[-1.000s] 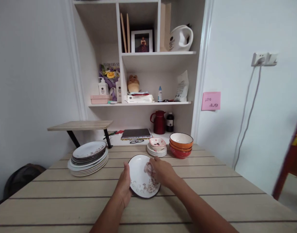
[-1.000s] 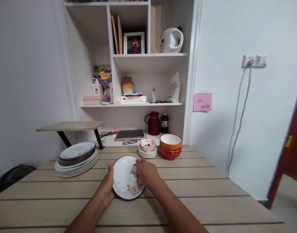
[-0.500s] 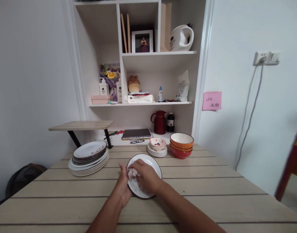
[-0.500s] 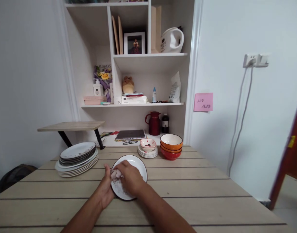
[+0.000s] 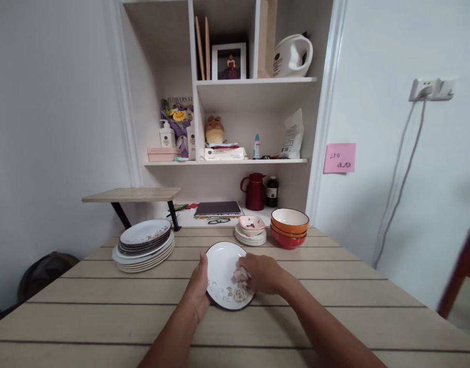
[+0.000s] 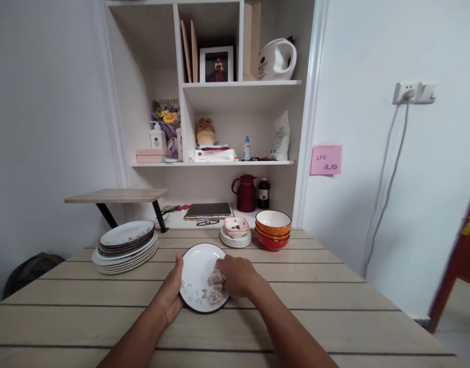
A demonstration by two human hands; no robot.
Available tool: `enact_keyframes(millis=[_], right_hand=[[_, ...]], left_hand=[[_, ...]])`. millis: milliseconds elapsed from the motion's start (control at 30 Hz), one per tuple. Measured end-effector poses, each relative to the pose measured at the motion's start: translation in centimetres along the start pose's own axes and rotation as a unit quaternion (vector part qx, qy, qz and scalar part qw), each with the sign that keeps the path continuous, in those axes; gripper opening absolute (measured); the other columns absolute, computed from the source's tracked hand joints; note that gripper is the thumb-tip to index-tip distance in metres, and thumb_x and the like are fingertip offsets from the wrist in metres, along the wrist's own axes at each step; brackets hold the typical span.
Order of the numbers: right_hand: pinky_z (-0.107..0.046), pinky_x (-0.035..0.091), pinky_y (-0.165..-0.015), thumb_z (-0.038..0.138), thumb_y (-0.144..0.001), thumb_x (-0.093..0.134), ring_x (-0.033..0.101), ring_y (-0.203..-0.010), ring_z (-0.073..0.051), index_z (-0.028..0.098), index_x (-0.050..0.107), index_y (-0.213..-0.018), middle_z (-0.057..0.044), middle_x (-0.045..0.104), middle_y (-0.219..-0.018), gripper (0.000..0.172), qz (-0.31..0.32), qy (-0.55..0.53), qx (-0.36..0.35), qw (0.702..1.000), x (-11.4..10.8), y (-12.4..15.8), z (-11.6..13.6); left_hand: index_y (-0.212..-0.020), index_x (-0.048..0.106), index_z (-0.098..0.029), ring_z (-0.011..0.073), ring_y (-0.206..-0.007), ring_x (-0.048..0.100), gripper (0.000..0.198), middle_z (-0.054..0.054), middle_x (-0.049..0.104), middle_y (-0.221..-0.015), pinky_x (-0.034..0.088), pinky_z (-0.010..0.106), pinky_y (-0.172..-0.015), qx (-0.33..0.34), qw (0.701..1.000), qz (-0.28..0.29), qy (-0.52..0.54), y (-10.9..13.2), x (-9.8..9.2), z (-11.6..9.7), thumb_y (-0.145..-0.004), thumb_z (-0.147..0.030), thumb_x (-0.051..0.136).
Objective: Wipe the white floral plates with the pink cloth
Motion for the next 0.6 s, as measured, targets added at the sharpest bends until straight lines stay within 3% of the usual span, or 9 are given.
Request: enact_keyframes(millis=[167,300,433,500,600], right_hand=[[-0.029,0.041,-0.065,0.025,-0.062,0.066,0.061,-0.089,-0.026,0.024,0.06,-0.106,-0.008,0.064,-0.107,0.045,0.059,-0.052,-0.115,0.99,0.7,0.1,2.8],[-0.025,0.042,-0.069,0.019,-0.06,0.063,0.057,-0.086,-0.019,0.022,0.061,-0.098,-0.001,0.065,-0.096,0.038,0.049,-0.267,-0.11,0.956,1.0,-0.5,1.6],[-0.02,0.037,-0.049,0.02,-0.066,0.055,0.05,-0.057,-0.01,0.019,0.054,-0.105,0.003,0.058,-0.075,0.038,-0.038,-0.568,0.019,0.822,1.7,-1.0,-2.7],[-0.019,0.034,-0.044,0.024,-0.068,0.057,0.044,-0.05,-0.009,0.019,0.051,-0.107,0.005,0.053,-0.067,0.04,-0.105,-0.637,0.077,0.76,2.0,-1.1,-4.9],[-0.019,0.035,-0.045,0.029,-0.067,0.062,0.042,-0.049,-0.008,0.018,0.05,-0.1,0.006,0.049,-0.065,0.037,-0.184,-0.692,0.103,0.69,2.0,-1.0,-7.3]], left_hand=[[-0.13,0.053,-0.015,0.0304,-0.107,0.065,0.066,0.018,0.067,-0.119,0.05,0.045,-0.092,-0.023,1.0,-0.002,0.009,-0.5,-0.5,0.2,-0.083,-0.061,0.046],[-0.131,0.052,-0.017,0.0289,-0.104,0.066,0.06,0.016,0.068,-0.118,0.051,0.044,-0.091,0.023,0.999,-0.034,0.015,-1.0,-1.2,0.0,-0.08,-0.047,0.062],[-0.127,0.052,-0.016,0.0256,-0.099,0.068,0.052,0.017,0.07,-0.114,0.053,0.04,-0.089,0.051,0.996,-0.075,0.024,-1.2,-1.7,-0.1,-0.08,-0.032,0.065],[-0.124,0.055,-0.014,0.0252,-0.097,0.069,0.047,0.018,0.069,-0.114,0.053,0.04,-0.088,0.049,0.995,-0.081,0.025,-1.2,-1.8,-0.2,-0.08,-0.03,0.065],[-0.128,0.05,-0.017,0.0248,-0.099,0.068,0.053,0.017,0.064,-0.123,0.053,0.04,-0.087,0.055,0.994,-0.082,0.045,-1.0,-1.8,-0.7,-0.079,-0.029,0.067]])
Point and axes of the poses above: each hand's wrist, its own y-axis away from the middle knuckle, its own x-axis out of the palm, z = x × y, the point moved 6 cm from there along -y, towards the middle knuckle
